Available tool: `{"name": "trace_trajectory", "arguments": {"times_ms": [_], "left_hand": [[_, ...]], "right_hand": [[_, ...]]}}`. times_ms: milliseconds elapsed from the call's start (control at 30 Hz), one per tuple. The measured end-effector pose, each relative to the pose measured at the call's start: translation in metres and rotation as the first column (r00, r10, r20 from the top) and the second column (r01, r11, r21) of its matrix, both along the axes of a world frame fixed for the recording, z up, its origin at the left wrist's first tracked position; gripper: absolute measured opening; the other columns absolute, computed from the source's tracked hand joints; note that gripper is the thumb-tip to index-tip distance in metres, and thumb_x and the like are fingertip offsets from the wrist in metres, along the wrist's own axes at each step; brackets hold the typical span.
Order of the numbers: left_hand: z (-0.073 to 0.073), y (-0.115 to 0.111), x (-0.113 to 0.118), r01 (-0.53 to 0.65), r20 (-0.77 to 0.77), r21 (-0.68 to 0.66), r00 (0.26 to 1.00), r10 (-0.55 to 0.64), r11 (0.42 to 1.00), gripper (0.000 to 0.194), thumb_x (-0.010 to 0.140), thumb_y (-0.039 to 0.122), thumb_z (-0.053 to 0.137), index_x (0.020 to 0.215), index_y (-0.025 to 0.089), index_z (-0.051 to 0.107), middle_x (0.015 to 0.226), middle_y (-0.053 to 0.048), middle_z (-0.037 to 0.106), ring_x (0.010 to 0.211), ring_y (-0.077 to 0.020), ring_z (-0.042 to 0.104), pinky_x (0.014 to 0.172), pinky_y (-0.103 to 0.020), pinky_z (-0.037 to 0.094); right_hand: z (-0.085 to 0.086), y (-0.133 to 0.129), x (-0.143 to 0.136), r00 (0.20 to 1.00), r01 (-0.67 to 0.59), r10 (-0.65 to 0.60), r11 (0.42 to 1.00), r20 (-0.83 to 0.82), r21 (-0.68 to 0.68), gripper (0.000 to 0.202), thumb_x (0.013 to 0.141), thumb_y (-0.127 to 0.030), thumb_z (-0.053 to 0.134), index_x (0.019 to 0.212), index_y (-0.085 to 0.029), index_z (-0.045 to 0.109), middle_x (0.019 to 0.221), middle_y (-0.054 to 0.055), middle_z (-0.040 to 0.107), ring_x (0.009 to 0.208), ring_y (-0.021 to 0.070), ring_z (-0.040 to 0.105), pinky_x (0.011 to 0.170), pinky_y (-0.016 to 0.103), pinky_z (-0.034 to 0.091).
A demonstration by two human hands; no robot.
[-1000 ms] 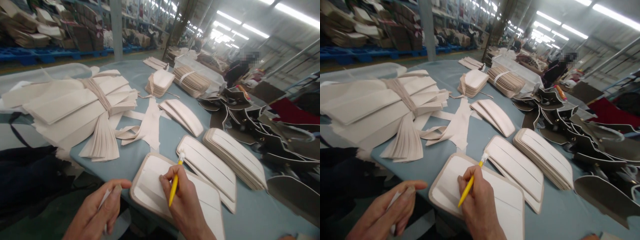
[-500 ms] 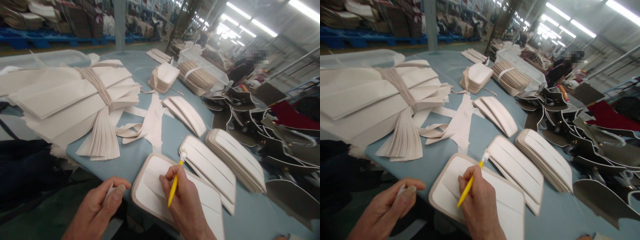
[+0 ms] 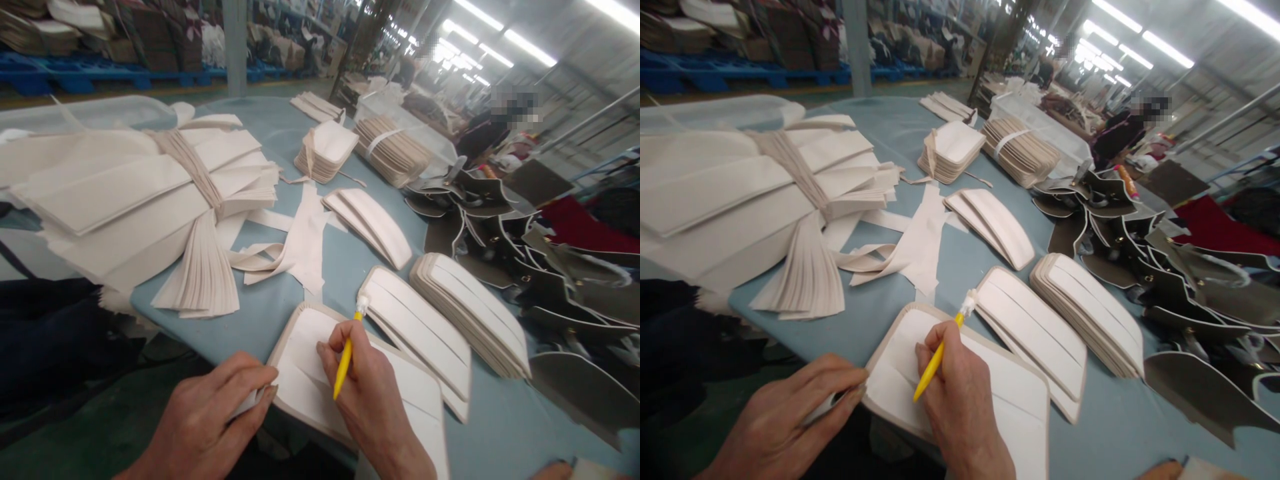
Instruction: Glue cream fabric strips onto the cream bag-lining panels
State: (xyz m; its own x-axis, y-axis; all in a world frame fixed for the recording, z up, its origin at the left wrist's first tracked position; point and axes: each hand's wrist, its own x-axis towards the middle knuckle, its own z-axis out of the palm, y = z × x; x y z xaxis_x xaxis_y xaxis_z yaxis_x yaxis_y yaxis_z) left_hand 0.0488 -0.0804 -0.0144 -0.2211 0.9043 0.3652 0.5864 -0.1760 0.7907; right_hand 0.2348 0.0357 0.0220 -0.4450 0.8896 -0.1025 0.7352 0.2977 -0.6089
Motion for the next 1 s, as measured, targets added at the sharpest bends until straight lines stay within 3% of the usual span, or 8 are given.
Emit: {"name": "trace_trajectory", "arguments": {"times_ms": [167,333,567,800,1000], "left_hand": [[-0.009,-0.002,-0.003,-0.014,-0.104,0.031,0.994,0.017,0.999,0.026,0.090,0.014,0.060,0.107,0.026,0.076,0.095,-0.002,0.080,0.078,-0.0119,0.078,0.077,-0.012,0.056],[-0.018,-0.010,-0.009,0.005,-0.109,-0.022,0.994,-0.007,1.000,0.034,0.087,0.012,0.057,0.110,0.028,0.076,0.103,-0.003,0.081,0.088,-0.0149,0.079,0.082,-0.015,0.058],[-0.019,-0.014,-0.008,0.005,-0.112,-0.079,0.994,-0.014,0.997,0.036,0.093,0.015,0.049,0.112,0.030,0.076,0.115,-0.003,0.079,0.096,-0.0151,0.078,0.086,-0.017,0.057],[-0.011,0.016,-0.015,0.023,-0.161,0.066,0.987,-0.012,0.998,0.028,0.096,0.020,0.057,0.116,0.027,0.076,0.114,-0.003,0.080,0.098,-0.0149,0.078,0.091,-0.016,0.056],[-0.004,0.035,-0.013,0.068,-0.203,-0.011,0.977,-0.069,0.998,0.023,0.098,0.025,0.056,0.106,0.023,0.078,0.090,-0.002,0.074,0.073,-0.0108,0.072,0.069,-0.016,0.052]], "right_hand": [[0.005,0.004,-0.003,0.999,-0.040,0.040,0.999,0.024,-0.013,0.013,0.093,-0.035,0.051,0.085,-0.028,0.043,0.060,-0.009,0.051,0.051,0.0159,0.049,0.054,0.025,0.032],[0.006,0.005,-0.003,0.998,-0.047,0.047,0.999,0.030,-0.005,0.011,0.092,-0.035,0.051,0.086,-0.028,0.044,0.060,-0.008,0.052,0.051,0.0164,0.049,0.054,0.025,0.032],[0.004,0.004,-0.004,0.999,-0.029,0.029,0.999,0.030,-0.018,0.012,0.093,-0.036,0.050,0.086,-0.028,0.044,0.060,-0.008,0.052,0.051,0.0167,0.049,0.055,0.025,0.031],[0.007,0.003,-0.005,0.998,-0.017,0.019,1.000,0.063,-0.022,0.010,0.091,-0.035,0.048,0.086,-0.028,0.042,0.060,-0.007,0.053,0.052,0.0179,0.048,0.055,0.026,0.030],[0.008,0.004,-0.007,0.996,-0.022,0.025,0.999,0.083,-0.038,0.007,0.091,-0.034,0.046,0.089,-0.029,0.041,0.062,-0.007,0.054,0.054,0.0190,0.050,0.057,0.027,0.029]]}}
